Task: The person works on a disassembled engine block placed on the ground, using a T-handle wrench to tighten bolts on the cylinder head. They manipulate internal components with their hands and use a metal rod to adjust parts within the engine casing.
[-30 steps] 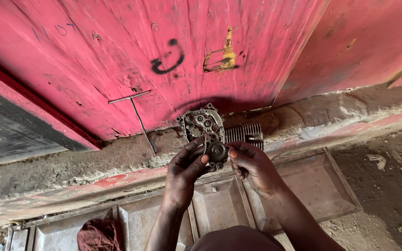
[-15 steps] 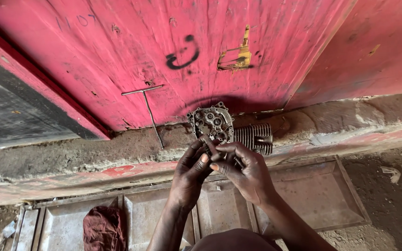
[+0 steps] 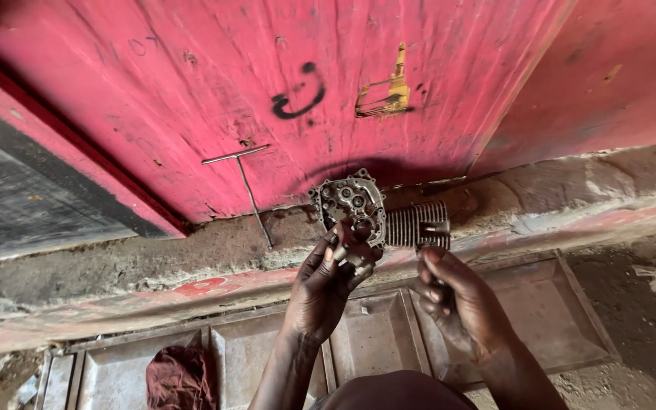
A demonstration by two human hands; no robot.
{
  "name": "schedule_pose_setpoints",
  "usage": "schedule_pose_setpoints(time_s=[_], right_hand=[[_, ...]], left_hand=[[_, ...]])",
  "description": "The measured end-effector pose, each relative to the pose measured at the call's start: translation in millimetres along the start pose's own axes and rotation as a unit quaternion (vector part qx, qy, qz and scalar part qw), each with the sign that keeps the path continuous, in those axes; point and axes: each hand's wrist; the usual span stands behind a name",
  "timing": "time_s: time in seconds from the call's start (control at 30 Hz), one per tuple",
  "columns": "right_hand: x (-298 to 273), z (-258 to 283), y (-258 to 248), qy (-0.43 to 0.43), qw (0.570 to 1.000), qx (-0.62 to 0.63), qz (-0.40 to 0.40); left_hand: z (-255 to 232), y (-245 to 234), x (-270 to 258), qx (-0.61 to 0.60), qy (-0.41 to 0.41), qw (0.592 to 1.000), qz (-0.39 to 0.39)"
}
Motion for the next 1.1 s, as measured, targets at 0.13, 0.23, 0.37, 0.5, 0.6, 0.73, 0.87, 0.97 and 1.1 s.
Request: schedule_pose_setpoints(time_s=[0.13,0.23,0.37,0.5,0.6,0.73,0.87,0.97,1.1], right_hand=[[-10,1,5,-0.008,0.999,-0.032,0.000],[-9,1,2,-0.043,0.999,0.002,-0.008],[-6,-4,-5,-0.041,0.992,0.058,-0.104],[-9,-11,-9,-0.015,0.995,0.072,-0.071],[-10,-14,-12,0.011,0.994,0.100,-0.029],[-13,-13,-5,0.016,0.996,0.083,-0.023],[-16,-14,-3,0.000,0.998,0.035,-0.052],[-16,-12,-4,0.002,0.999,0.025,-0.048],[-16,-11,0,-0.002,0.999,0.000,-0.053]], left_hand=[[-4,17,5,-0.045,-0.004,0.997,0.062],[-5,24,10,-0.125,-0.061,0.989,0.049],[-10,25,7,-0.113,-0.069,0.991,-0.032],[-14,29,1,-0.117,-0.058,0.991,-0.034],[-11,25,-2,-0.112,-0.072,0.991,-0.019],[-8,25,-5,-0.107,-0.068,0.991,-0.034],[-9,28,-8,-0.100,-0.066,0.992,-0.028],[-10,29,-8,-0.098,-0.063,0.993,-0.035],[-9,30,-8,-0.086,-0.058,0.994,-0.025]])
Point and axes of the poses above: each hand's wrist, its own x-axis towards the middle knuckle, its own y-axis out of the palm, z = x × y, and after that the axes turned 2 degrees about z, right-handed
